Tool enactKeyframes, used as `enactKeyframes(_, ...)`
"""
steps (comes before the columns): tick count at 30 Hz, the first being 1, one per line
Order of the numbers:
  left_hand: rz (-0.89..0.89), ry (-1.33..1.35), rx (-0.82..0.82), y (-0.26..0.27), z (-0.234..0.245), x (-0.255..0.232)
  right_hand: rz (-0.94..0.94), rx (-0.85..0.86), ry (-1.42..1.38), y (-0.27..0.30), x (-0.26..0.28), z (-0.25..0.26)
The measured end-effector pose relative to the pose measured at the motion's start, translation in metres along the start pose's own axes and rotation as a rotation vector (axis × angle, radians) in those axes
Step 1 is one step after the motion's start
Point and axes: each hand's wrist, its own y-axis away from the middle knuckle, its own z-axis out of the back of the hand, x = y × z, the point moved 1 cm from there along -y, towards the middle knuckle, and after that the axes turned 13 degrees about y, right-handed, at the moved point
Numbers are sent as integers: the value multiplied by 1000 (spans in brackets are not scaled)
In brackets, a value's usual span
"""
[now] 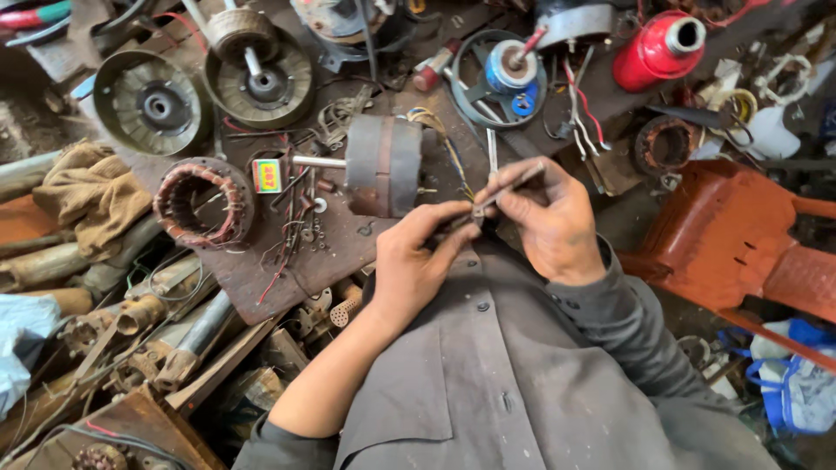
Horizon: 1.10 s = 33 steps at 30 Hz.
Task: The person works on a disassembled electric motor rotor, using a wrench to tighten nuts on the shaft and adjusting the internal wiring. The person manipulates the rotor and tools on a cluttered workbench filled with various motor parts and tools.
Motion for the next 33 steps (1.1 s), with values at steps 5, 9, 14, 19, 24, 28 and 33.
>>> enactKeyframes(5,-266,-200,20,7,25,8,-179,132,455,10,24,-6)
enactKeyframes(9,-372,-298,156,16,41,13,165,308,1239,10,30,-24)
enactKeyframes(14,-300,-197,113,20,54,21,573,138,1421,11,21,-53)
enactKeyframes(19,-244,-164,78,23,69,27,529,16,1381,13,5,-73)
enactKeyframes(24,-199,-76,102,23,80,28,463,58,1315,18,4,-77)
enactKeyframes(28,-309,-172,137,27,86,21,280,261,1232,19,7,-72)
enactKeyframes(33,-472,-298,191,35,84,17,425,494,1408,14,-4,-62)
